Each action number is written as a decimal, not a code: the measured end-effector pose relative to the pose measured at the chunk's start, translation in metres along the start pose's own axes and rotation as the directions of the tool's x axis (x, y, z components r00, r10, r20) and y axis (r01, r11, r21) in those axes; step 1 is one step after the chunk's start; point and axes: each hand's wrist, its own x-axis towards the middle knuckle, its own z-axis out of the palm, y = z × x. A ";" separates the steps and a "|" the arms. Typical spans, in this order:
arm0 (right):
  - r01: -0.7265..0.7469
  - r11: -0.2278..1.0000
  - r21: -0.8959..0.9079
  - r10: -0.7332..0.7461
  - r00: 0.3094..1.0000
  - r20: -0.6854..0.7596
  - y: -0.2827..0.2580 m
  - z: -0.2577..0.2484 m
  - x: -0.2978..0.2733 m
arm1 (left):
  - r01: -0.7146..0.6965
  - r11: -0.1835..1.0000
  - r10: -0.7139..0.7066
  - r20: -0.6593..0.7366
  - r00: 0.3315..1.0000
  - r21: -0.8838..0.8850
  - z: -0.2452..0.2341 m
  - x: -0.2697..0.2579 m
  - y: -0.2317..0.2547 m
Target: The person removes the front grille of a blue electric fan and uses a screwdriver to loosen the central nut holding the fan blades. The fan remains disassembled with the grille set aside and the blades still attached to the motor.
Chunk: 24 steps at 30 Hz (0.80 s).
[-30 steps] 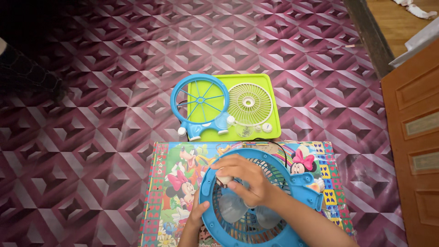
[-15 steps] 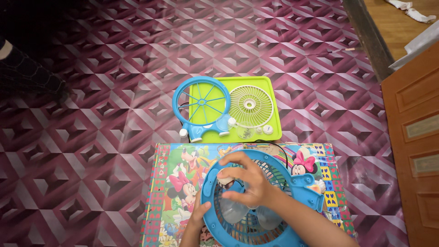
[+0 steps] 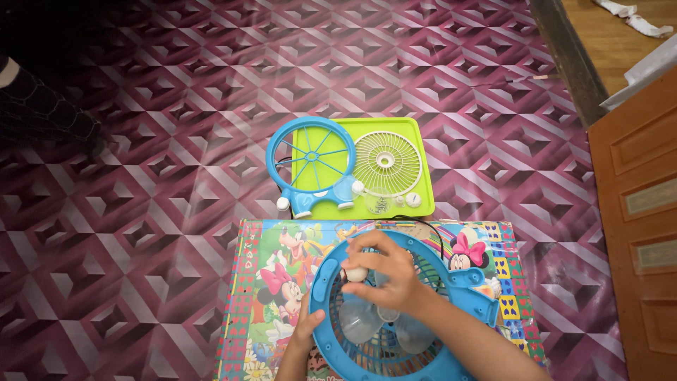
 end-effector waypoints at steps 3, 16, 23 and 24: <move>-0.018 0.996 0.082 0.015 0.999 0.038 0.000 -0.001 0.000 | -0.039 0.999 0.039 -0.006 0.999 0.028 0.001 0.000 0.000; 0.013 0.992 0.129 -0.023 0.997 0.077 -0.004 -0.005 0.006 | -0.013 1.000 0.013 -0.027 1.000 0.008 0.005 -0.001 0.004; 0.025 1.000 0.015 -0.026 0.998 0.059 -0.004 0.002 0.004 | -0.031 1.000 0.031 -0.008 0.999 0.006 -0.003 -0.001 -0.004; 0.018 0.998 0.065 -0.022 0.998 0.066 -0.003 0.000 0.004 | -0.038 0.999 0.038 -0.005 0.999 0.007 -0.004 -0.001 -0.006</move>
